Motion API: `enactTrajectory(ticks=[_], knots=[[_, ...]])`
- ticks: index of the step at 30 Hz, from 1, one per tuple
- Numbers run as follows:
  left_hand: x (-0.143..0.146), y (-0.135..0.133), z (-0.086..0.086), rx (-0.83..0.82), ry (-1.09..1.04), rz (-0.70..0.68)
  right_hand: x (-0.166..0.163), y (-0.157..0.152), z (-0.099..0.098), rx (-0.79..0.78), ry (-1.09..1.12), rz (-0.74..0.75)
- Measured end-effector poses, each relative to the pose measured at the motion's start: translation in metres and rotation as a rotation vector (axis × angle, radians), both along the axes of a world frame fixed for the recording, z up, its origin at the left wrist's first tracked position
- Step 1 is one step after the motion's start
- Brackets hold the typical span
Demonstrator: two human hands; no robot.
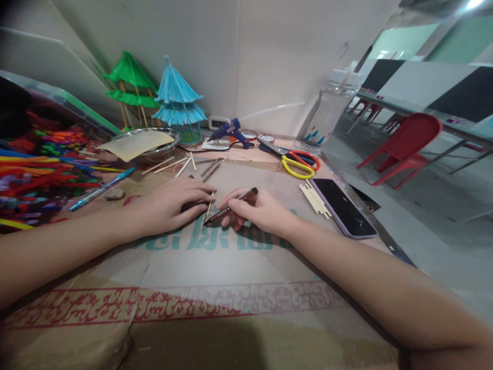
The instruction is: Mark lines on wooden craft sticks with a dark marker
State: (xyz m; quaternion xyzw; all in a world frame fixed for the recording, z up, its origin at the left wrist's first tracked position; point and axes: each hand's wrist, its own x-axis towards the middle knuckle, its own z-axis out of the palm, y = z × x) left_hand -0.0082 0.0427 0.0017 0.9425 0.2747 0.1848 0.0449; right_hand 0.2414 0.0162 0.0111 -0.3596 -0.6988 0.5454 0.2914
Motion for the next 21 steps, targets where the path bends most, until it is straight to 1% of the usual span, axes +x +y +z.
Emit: enactTrajectory(ticks=[7, 15, 21], knots=[[-0.0001, -0.0005, 0.0003, 0.014, 0.012, 0.001, -0.0001, -0.0001, 0.0004, -0.007, 0.004, 0.020], [0.0005, 0.0001, 0.0003, 0.002, 0.009, 0.014, -0.0013, 0.0002, -0.0001, 0.003, 0.002, -0.013], [-0.0003, 0.0006, -0.0005, 0.042, -0.003, 0.026, -0.0003, 0.0008, 0.0000, -0.007, 0.002, 0.002]])
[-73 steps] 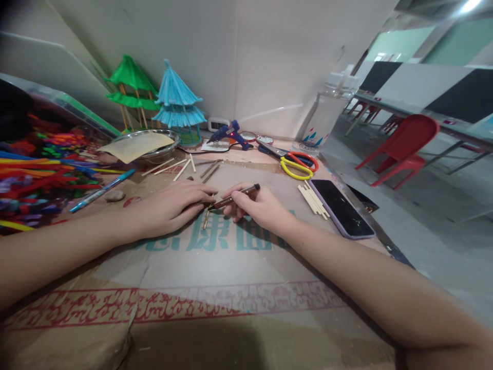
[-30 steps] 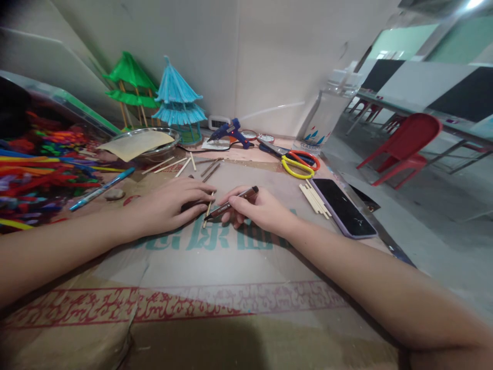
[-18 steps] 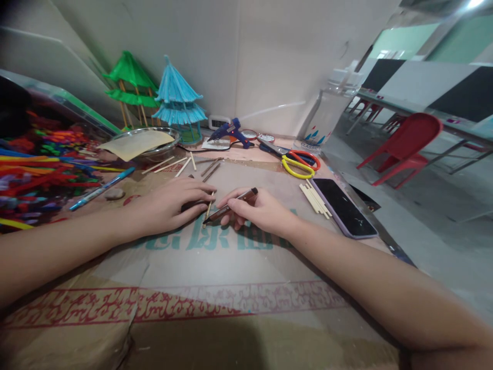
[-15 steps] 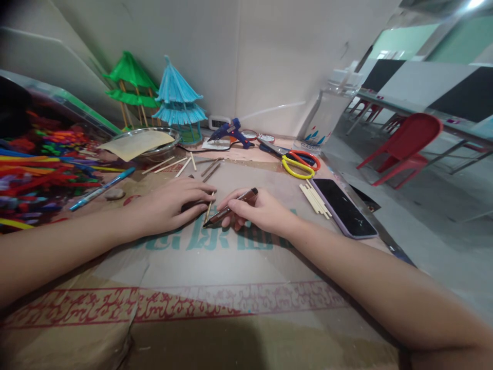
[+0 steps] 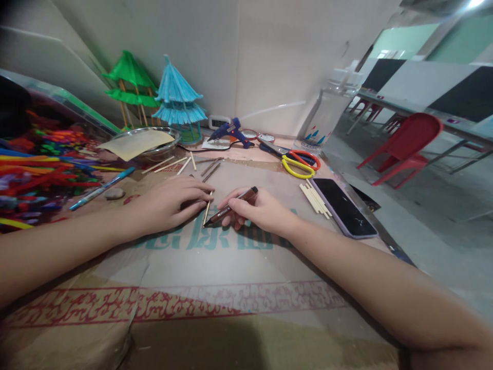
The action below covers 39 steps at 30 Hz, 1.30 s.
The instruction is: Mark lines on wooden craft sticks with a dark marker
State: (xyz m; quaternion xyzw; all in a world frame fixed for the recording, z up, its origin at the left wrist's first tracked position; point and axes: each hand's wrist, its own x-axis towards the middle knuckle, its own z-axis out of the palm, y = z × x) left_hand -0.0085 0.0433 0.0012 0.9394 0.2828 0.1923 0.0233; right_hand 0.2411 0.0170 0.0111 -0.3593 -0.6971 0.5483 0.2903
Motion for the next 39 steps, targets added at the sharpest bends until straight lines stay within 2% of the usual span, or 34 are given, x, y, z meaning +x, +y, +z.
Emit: enactTrajectory(ticks=[6, 13, 21, 33, 39], knots=[[-0.0007, 0.0010, -0.0002, 0.019, -0.006, -0.009, -0.0017, -0.0007, 0.0003, 0.016, 0.004, -0.014], [0.0000, 0.0006, 0.0007, 0.020, 0.011, -0.005, -0.0049, -0.0006, -0.0003, 0.041, 0.019, -0.101], [0.0007, 0.0007, -0.0008, 0.016, -0.006, -0.002, -0.0004, 0.0001, -0.0013, 0.021, 0.000, -0.007], [-0.0009, 0.0010, -0.0018, 0.017, 0.000, -0.015, -0.0003, 0.0005, 0.0005, 0.018, -0.010, 0.021], [0.0000, 0.0007, -0.0001, 0.008, 0.003, -0.010, -0.0024, -0.0003, -0.0002, 0.040, -0.034, -0.082]])
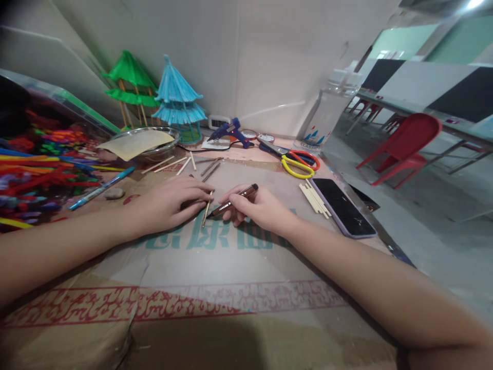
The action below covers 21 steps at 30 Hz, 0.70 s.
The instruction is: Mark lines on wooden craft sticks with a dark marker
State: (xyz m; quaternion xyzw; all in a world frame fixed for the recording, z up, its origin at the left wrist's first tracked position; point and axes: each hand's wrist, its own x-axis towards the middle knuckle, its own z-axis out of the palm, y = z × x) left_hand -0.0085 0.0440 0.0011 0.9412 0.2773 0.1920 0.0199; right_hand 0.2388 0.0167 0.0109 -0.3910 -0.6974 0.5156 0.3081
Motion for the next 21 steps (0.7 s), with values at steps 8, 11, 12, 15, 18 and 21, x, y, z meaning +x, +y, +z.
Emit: enactTrajectory(ticks=[8, 11, 12, 15, 18, 21], knots=[[0.0004, 0.0001, 0.0004, -0.013, 0.002, 0.000, 0.0001, 0.0000, -0.0011, 0.012, 0.042, 0.005], [0.0008, 0.0001, 0.0002, -0.012, 0.008, 0.010, 0.0008, 0.0003, -0.0013, 0.010, 0.048, 0.012], [0.0009, 0.0002, 0.0000, -0.011, 0.007, 0.013, 0.0010, 0.0004, -0.0014, 0.008, 0.044, 0.015], [0.0005, 0.0006, -0.0006, -0.009, 0.004, 0.014, 0.0015, 0.0007, -0.0011, 0.004, 0.032, 0.043], [-0.0003, 0.0009, -0.0011, -0.007, 0.005, 0.018, 0.0018, 0.0008, -0.0005, -0.006, 0.031, 0.083], [-0.0010, 0.0007, -0.0012, -0.008, 0.010, 0.021, 0.0022, 0.0011, -0.0005, -0.016, 0.030, 0.102]])
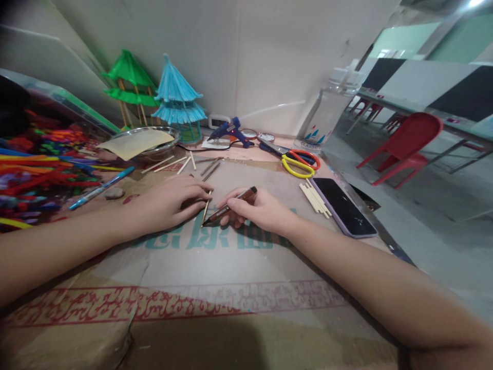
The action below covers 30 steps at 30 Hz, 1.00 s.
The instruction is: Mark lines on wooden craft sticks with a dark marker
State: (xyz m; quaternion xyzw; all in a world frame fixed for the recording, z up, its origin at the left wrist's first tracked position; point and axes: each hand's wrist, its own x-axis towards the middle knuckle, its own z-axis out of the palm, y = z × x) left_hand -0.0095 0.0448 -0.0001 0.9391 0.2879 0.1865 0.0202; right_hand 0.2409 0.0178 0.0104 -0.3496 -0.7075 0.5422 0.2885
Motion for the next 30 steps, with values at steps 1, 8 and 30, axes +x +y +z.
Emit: enactTrajectory(ticks=[1, 8, 30], knots=[[-0.0001, -0.0001, 0.0000, 0.001, 0.001, 0.001, 0.0002, 0.0001, -0.0002, -0.001, 0.002, 0.000], [0.0005, -0.0004, 0.0006, 0.006, -0.005, -0.001, 0.0007, 0.0002, -0.0005, -0.004, -0.009, 0.009], [0.0016, -0.0007, 0.0015, 0.010, -0.007, -0.005, -0.0020, -0.0006, 0.0003, 0.045, -0.013, -0.073]])
